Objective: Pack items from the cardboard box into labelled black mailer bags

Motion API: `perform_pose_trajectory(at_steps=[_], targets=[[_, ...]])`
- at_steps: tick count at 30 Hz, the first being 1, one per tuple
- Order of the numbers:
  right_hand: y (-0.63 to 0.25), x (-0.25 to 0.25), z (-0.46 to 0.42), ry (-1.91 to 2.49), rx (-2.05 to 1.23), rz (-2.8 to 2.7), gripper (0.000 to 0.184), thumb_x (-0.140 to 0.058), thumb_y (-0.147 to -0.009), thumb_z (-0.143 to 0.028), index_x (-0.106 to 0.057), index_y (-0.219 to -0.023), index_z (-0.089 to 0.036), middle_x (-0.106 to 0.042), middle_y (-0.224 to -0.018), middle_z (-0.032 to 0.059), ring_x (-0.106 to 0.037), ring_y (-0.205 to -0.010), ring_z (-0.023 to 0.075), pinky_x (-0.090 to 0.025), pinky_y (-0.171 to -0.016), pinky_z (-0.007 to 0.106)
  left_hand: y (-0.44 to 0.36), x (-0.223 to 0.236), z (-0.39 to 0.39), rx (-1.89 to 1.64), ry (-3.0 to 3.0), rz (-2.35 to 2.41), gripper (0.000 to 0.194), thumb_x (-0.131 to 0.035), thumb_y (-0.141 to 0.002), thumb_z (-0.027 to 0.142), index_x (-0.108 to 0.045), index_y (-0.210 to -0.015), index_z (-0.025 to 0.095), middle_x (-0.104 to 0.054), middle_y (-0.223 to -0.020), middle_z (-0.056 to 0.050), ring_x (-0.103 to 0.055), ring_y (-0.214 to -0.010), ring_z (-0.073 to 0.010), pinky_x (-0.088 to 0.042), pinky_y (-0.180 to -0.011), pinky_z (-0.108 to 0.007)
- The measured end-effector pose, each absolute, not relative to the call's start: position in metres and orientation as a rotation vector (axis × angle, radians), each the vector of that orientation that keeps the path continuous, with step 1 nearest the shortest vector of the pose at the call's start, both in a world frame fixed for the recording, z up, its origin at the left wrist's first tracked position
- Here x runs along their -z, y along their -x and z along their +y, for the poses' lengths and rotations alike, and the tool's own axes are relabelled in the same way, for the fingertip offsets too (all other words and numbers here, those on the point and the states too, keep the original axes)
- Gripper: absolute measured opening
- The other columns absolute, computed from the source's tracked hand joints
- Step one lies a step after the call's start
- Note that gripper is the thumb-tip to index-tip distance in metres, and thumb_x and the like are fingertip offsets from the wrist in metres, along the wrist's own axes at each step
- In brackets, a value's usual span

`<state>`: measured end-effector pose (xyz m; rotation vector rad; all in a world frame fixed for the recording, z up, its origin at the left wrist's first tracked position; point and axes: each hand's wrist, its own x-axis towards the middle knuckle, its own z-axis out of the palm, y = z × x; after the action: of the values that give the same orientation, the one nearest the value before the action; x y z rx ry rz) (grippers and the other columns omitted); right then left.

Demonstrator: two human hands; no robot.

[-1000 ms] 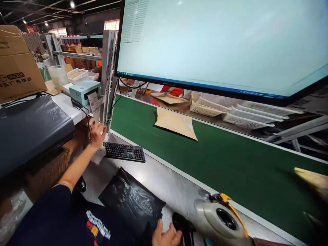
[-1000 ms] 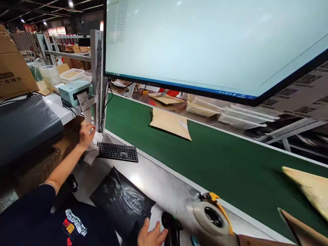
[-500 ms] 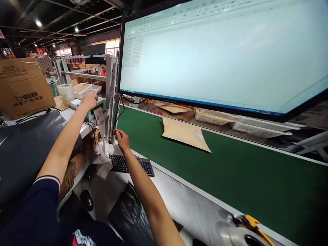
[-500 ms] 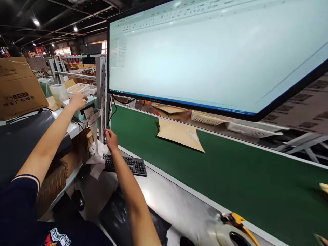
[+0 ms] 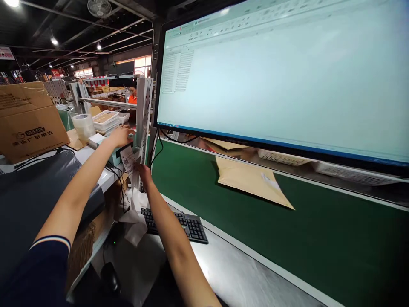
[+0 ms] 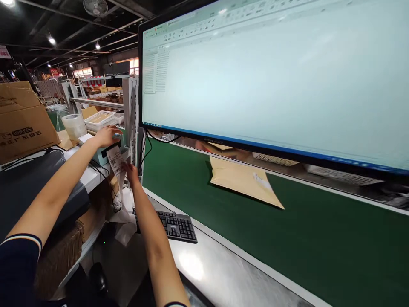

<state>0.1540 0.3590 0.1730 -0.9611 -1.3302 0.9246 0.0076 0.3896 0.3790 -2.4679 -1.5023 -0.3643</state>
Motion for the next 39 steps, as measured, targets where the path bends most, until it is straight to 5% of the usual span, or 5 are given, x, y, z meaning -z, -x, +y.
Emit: perform_pose_trajectory(at_steps=[15,21,29,33,39], targets=[[-0.141,-0.284,0.217,0.673,0.038,-1.841,0.031,-0.056,-0.103,-0.033,-0.06,-0.073,-0.025,-0.058,-0.069,0.0005,-0.052,-0.067,0.0163,-0.039,-0.065,0.029,-0.015,-0.382,0.385,0.615,2.417,-1.783,0.055,-0.08,-0.088,0.025,-0.066,-0.139,0.01,-0.065,-0.142,-0.019,-0.056,-0.138,-0.0396,-0.041,-0.118,-0.055],[-0.227,-0.274,0.15,0.816,-0.216,-1.267,0.025,-0.064,-0.099,-0.043,-0.067,-0.084,-0.023,-0.062,-0.07,-0.0022,-0.055,-0.062,0.014,-0.046,-0.061,0.028,-0.026,-0.408,0.358,1.138,2.602,-1.758,0.059,-0.028,-0.113,0.054,-0.068,-0.129,0.014,-0.075,-0.12,-0.011,-0.072,-0.11,-0.0252,-0.056,-0.096,-0.042],[-0.327,-0.178,0.074,1.092,-0.137,-0.515,0.048,-0.073,-0.086,-0.048,-0.06,-0.122,-0.02,-0.065,-0.073,-0.0034,-0.062,-0.065,0.0149,-0.052,-0.066,0.029,-0.188,-0.2,0.141,1.759,3.892,-1.397,0.08,-0.093,-0.068,0.058,-0.065,-0.132,0.02,-0.075,-0.125,-0.015,-0.073,-0.11,-0.03,-0.06,-0.092,-0.041],[-0.342,-0.127,-0.002,1.353,0.19,-0.616,0.029,-0.064,-0.096,-0.044,-0.073,-0.106,-0.019,-0.073,-0.095,0.0075,-0.071,-0.089,0.0219,-0.06,-0.082,0.04,-0.228,-0.129,0.06,1.94,3.919,-1.387,0.041,-0.082,-0.08,0.053,-0.071,-0.088,0.015,-0.077,-0.089,-0.007,-0.071,-0.084,-0.0209,-0.057,-0.083,-0.035],[-0.361,-0.12,-0.111,1.544,0.757,-1.389,0.015,-0.073,-0.096,-0.023,-0.079,-0.108,-0.029,-0.079,-0.116,0.0065,-0.071,-0.113,0.0238,-0.056,-0.102,0.043,-0.222,-0.124,0.024,1.356,3.984,-0.882,0.019,-0.067,-0.092,0.032,-0.077,-0.093,0.016,-0.078,-0.086,-0.005,-0.07,-0.08,-0.0185,-0.054,-0.078,-0.03]])
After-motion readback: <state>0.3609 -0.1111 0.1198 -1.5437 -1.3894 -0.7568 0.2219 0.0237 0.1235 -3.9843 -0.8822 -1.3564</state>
